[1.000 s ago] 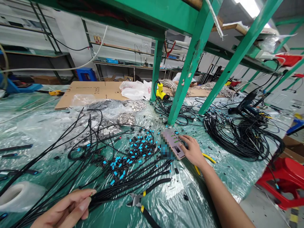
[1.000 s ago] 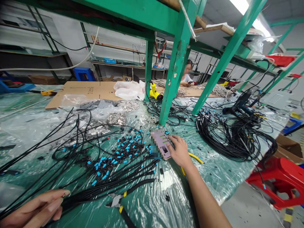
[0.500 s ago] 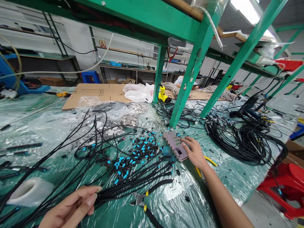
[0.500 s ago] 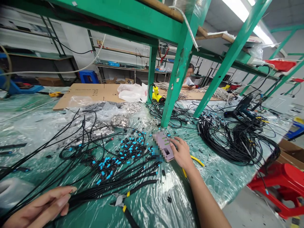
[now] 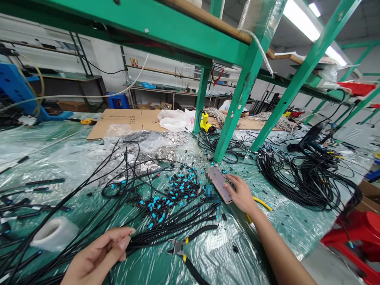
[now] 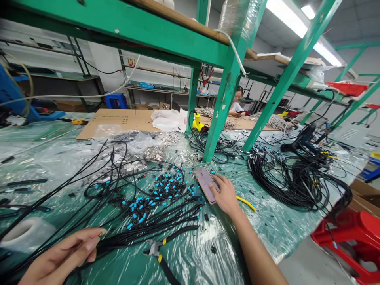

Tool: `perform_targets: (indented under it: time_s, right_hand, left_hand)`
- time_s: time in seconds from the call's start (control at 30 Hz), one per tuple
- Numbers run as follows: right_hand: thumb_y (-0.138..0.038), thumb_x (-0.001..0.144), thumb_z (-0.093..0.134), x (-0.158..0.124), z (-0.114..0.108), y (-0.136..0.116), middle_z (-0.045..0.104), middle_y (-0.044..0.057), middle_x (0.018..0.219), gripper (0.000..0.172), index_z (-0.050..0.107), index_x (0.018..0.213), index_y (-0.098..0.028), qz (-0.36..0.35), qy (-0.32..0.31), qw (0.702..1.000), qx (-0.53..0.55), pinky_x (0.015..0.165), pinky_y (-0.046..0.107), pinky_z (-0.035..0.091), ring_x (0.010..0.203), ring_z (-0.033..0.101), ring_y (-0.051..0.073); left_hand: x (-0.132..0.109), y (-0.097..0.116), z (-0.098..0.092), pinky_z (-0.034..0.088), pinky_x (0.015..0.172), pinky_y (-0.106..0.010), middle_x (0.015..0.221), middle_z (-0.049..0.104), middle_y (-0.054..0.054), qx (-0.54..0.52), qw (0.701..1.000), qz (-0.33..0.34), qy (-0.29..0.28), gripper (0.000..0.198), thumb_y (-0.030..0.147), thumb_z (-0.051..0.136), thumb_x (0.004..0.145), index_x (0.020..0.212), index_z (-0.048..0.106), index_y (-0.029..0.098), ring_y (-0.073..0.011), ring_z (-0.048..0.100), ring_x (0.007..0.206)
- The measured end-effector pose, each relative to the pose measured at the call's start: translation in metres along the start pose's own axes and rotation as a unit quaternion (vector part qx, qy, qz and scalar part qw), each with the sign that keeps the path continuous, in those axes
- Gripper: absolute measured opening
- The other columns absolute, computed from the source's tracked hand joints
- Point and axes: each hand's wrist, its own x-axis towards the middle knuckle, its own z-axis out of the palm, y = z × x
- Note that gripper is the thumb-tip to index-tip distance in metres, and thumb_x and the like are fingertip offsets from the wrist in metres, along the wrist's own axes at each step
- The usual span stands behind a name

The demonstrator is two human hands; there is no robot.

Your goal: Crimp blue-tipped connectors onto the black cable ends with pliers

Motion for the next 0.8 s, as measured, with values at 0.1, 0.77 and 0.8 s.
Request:
perform_targets:
  time_s: [0.1,0.77,0.8]
  right_hand:
    - [-0.066,0.088,0.043,-0.001,0.0,-0.014,0.054,0.014,0.133,0.076,0.038,0.145,-0.017,0.029,-0.021,0.999,-0.02,0.098,0.041,0.04,0.118,0.052,0.031]
    - [-0.061,0.072,0.058,0.012,-0.017,-0.049,0.067,0.016,0.109,0.091,0.036,0.145,-0.011,0.111,-0.003,0.982,0.154,0.085,0.045,0.047,0.098,0.065,0.034]
    - [-0.063,0.073,0.056,0.011,-0.027,-0.055,0.068,0.014,0.105,0.091,0.037,0.144,-0.01,0.103,0.002,0.977,0.189,0.084,0.043,0.049,0.095,0.066,0.032]
  left_hand:
    - [-0.001,0.014,0.004,0.05,0.06,-0.024,0.066,0.066,0.0,0.0,1.0,0.003,0.001,0.039,0.055,0.074,0.068,0.091,0.075,0.024,-0.0181,0.059,0.061]
    - [-0.003,0.03,0.013,0.043,0.051,-0.026,0.063,0.062,-0.002,-0.113,0.993,0.031,-0.019,0.048,0.063,0.073,0.061,0.078,0.075,0.018,-0.0155,0.05,0.053]
    - [-0.002,0.029,0.012,0.044,0.052,-0.026,0.063,0.061,-0.002,-0.118,0.992,0.034,-0.025,0.048,0.063,0.072,0.063,0.079,0.075,0.018,-0.0155,0.05,0.054]
